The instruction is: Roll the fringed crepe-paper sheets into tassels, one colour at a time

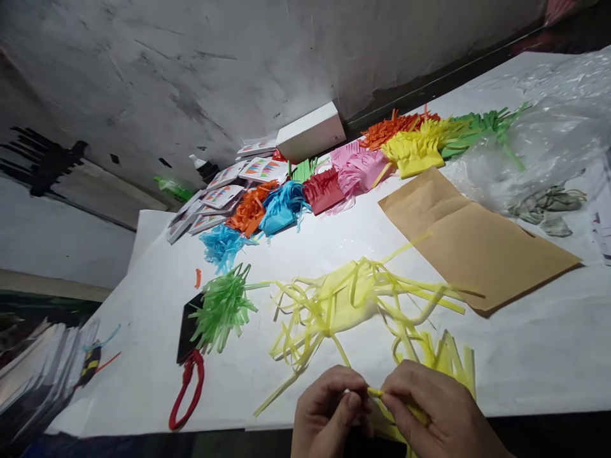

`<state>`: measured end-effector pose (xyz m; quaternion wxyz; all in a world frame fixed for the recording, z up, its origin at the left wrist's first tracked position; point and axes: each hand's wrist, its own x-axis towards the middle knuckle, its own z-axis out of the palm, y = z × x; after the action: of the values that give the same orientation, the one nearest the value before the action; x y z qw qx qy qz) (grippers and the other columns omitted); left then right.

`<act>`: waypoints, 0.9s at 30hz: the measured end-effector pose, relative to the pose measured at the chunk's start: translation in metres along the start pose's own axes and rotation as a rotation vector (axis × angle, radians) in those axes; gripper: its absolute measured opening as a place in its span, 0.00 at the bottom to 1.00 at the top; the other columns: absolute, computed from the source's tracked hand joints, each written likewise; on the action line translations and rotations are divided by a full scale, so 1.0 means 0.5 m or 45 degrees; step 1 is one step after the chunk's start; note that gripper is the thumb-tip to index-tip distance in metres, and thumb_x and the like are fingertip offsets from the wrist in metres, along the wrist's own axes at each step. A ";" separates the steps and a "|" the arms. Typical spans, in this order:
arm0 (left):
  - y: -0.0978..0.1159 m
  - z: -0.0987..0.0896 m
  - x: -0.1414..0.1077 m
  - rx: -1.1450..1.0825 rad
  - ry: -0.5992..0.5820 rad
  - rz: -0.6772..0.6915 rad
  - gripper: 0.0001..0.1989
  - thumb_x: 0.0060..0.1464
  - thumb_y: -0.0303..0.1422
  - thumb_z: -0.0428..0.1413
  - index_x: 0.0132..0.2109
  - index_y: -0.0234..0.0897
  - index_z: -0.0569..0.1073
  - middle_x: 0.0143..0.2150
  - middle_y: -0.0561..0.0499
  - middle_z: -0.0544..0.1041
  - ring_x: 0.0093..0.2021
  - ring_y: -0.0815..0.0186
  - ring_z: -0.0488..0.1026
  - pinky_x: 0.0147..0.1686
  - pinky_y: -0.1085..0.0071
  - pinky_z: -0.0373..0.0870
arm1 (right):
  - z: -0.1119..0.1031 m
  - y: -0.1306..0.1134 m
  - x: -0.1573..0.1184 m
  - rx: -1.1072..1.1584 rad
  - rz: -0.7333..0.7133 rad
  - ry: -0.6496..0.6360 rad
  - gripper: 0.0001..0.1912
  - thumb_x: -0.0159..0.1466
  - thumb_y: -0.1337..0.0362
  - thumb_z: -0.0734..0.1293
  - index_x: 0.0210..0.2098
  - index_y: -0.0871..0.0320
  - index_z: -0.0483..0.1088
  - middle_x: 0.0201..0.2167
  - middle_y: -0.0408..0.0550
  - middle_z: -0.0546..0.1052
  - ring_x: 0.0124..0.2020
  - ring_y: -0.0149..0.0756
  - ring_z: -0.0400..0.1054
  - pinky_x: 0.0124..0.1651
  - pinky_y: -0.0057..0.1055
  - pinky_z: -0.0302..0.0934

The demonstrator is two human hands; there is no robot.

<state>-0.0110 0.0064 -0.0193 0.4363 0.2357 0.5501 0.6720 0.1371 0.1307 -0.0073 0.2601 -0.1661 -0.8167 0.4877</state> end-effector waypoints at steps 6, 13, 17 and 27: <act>0.030 -0.014 0.019 0.706 -0.126 0.369 0.06 0.60 0.31 0.61 0.36 0.36 0.81 0.30 0.46 0.80 0.29 0.66 0.76 0.30 0.75 0.73 | 0.003 -0.001 -0.005 -0.038 -0.020 0.015 0.10 0.73 0.66 0.61 0.35 0.52 0.69 0.27 0.37 0.74 0.27 0.27 0.73 0.32 0.18 0.67; 0.058 0.000 0.034 0.995 -0.146 0.684 0.07 0.50 0.21 0.59 0.31 0.38 0.74 0.24 0.52 0.78 0.24 0.68 0.75 0.27 0.78 0.70 | -0.005 -0.005 0.004 -0.191 -0.180 0.047 0.07 0.74 0.66 0.60 0.40 0.53 0.67 0.29 0.39 0.76 0.29 0.27 0.74 0.34 0.19 0.68; 0.041 0.006 0.030 1.007 -0.176 0.854 0.10 0.50 0.19 0.58 0.35 0.40 0.74 0.26 0.51 0.79 0.25 0.67 0.76 0.27 0.78 0.71 | -0.007 -0.028 0.024 -0.273 -0.300 0.059 0.09 0.75 0.67 0.57 0.44 0.54 0.68 0.30 0.41 0.77 0.30 0.30 0.74 0.34 0.24 0.69; 0.028 0.001 0.018 0.897 -0.086 0.824 0.06 0.58 0.26 0.60 0.42 0.41 0.75 0.32 0.50 0.78 0.29 0.67 0.74 0.29 0.75 0.71 | 0.008 -0.008 -0.006 -0.352 -0.149 0.031 0.09 0.74 0.69 0.59 0.38 0.53 0.66 0.29 0.41 0.74 0.30 0.30 0.72 0.34 0.25 0.67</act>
<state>-0.0197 0.0143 -0.0075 0.1158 0.5500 0.6282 0.5380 0.1375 0.1245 -0.0062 0.2726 -0.1582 -0.8811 0.3526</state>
